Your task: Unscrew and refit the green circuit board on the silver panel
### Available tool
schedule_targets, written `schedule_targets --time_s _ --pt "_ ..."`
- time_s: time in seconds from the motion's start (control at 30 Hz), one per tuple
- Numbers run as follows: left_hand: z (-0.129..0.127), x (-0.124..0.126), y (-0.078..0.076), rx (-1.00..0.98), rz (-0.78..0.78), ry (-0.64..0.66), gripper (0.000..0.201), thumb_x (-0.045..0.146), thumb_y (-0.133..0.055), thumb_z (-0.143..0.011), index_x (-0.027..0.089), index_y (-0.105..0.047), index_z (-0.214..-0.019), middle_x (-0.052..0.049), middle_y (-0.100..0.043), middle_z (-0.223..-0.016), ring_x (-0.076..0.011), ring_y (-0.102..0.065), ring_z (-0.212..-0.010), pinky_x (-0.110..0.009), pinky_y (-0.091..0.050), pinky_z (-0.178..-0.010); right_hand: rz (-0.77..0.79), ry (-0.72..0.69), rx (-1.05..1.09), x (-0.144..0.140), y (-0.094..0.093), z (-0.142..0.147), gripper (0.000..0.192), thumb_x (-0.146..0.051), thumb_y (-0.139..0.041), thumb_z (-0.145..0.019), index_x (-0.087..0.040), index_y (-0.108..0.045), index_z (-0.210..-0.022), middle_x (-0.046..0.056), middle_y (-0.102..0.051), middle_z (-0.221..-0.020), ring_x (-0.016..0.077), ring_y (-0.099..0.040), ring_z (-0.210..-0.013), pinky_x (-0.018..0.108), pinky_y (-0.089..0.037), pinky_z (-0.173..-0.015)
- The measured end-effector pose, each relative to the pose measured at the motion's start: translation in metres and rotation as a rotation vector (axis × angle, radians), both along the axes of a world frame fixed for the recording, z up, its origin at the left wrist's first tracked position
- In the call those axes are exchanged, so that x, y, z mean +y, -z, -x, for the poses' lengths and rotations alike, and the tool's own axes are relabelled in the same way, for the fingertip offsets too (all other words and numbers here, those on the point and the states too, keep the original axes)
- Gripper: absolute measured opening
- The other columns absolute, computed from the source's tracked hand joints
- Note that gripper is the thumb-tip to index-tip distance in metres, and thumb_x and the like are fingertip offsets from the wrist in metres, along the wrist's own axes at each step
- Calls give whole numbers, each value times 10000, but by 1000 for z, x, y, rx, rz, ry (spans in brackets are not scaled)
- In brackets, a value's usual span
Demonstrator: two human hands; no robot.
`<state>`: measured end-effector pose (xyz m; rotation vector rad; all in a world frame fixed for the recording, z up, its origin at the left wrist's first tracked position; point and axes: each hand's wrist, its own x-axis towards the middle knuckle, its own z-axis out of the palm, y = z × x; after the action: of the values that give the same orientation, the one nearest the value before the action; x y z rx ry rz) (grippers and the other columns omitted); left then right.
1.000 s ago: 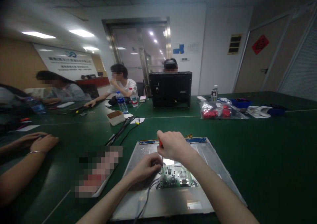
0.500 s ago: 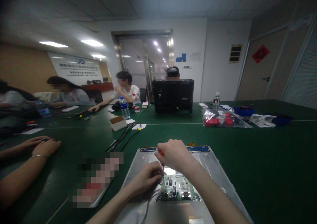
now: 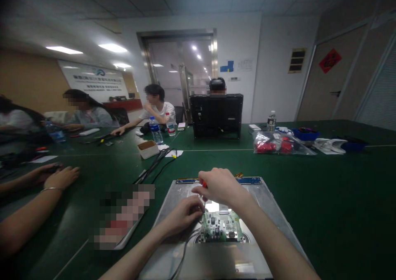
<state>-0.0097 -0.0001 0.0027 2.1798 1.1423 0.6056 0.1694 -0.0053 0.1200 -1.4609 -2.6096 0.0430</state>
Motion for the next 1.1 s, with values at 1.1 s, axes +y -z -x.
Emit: schedule_targets --time_s 1.1 --pt "2 3 4 -8 -50 23 136 66 -538 -737 159 -627 -782 -21 -626 -822 -179 -552 -802 -256 -412 -736 -41 -44 9 -1 1 1 210 -394 -467 -869 -230 -566 -955 38 -664 -782 196 -608 -699 269 -243 -523"
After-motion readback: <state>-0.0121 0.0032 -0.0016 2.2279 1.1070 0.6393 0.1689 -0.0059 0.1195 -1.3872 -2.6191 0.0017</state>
